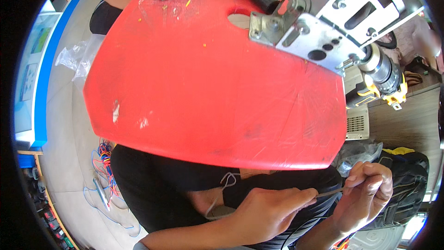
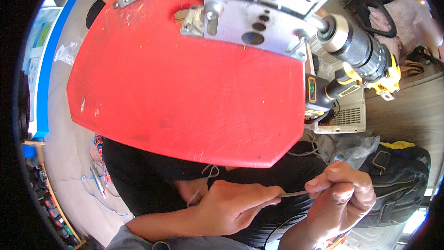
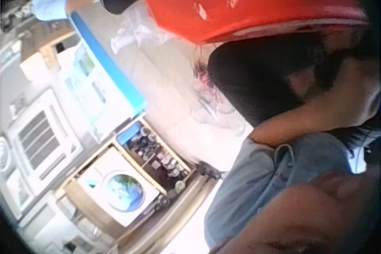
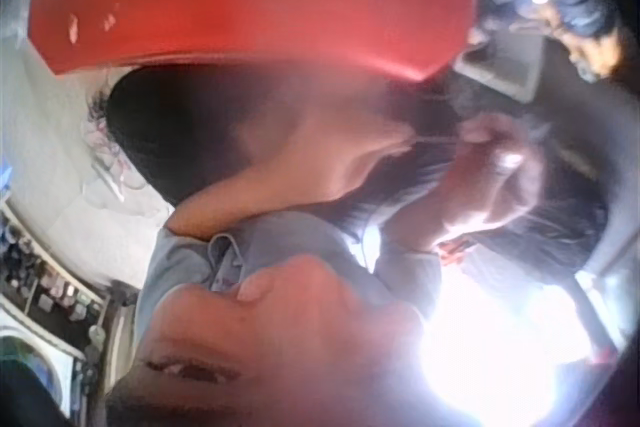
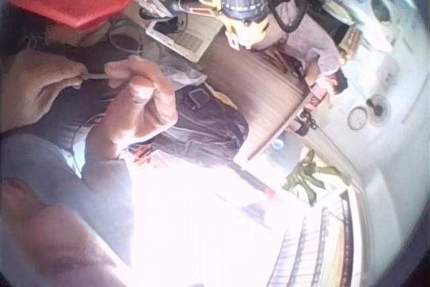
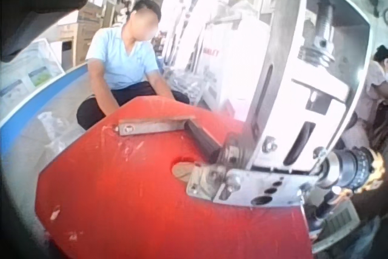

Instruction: The person sits on the floor and assembles a lock onto a red plastic stool. They strip and twist wires, then use a cordless drill to fasten the lock mechanism to the stool.

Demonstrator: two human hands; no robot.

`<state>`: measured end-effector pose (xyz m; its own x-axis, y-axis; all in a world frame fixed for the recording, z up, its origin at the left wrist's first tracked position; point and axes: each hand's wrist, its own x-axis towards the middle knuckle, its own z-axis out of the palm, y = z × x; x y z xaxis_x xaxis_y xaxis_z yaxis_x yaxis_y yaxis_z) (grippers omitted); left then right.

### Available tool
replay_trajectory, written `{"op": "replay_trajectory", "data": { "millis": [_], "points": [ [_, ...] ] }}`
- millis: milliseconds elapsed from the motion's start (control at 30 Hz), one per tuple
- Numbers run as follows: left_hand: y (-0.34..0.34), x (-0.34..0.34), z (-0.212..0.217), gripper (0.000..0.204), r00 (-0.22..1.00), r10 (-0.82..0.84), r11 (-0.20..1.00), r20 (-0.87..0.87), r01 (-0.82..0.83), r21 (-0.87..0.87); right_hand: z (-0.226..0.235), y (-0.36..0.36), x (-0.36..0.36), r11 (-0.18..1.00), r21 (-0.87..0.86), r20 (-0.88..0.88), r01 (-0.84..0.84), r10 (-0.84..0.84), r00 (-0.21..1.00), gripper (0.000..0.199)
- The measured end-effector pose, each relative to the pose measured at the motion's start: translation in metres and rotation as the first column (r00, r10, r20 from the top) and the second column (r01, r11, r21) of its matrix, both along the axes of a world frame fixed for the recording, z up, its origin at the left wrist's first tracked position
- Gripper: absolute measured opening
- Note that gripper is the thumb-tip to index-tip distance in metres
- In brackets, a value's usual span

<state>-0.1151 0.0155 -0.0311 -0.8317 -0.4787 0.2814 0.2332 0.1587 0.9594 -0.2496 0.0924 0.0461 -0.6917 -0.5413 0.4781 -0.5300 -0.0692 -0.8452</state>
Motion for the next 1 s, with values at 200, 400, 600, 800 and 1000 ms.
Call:
{"op": "replay_trajectory", "data": {
  "millis": [200,400,600,800,1000],
  "points": [
    [-0.008,-0.002,0.024,0.022,0.988,0.148,0.98,0.036,-0.152,0.13,0.005,-0.037,0.015,0.997,-0.002,0.069,-0.072,0.072,0.995,0.038],
    [-0.01,0.003,0.028,0.023,0.984,0.142,0.983,-0.11,-0.128,0.128,0.016,-0.06,0.033,0.997,-0.08,0.087,0.013,-0.006,0.996,0.022],
    [-0.017,0.002,0.009,0.024,0.908,0.032,0.991,-0.418,-0.082,-0.102,0.058,-0.083,0.036,0.938,0.343,0.187,-0.042,-0.025,0.982,0.015],
    [-0.02,0.017,0.006,0.019,0.927,0.121,0.99,-0.356,-0.139,-0.026,0.054,-0.094,0.041,0.965,0.254,0.163,0.065,-0.109,0.981,0.019],
    [-0.031,0.027,0.009,0.021,0.94,0.127,0.989,-0.317,-0.144,-0.032,0.048,-0.105,0.037,0.956,0.289,0.141,0.055,-0.099,0.985,0.023]
  ]
}}
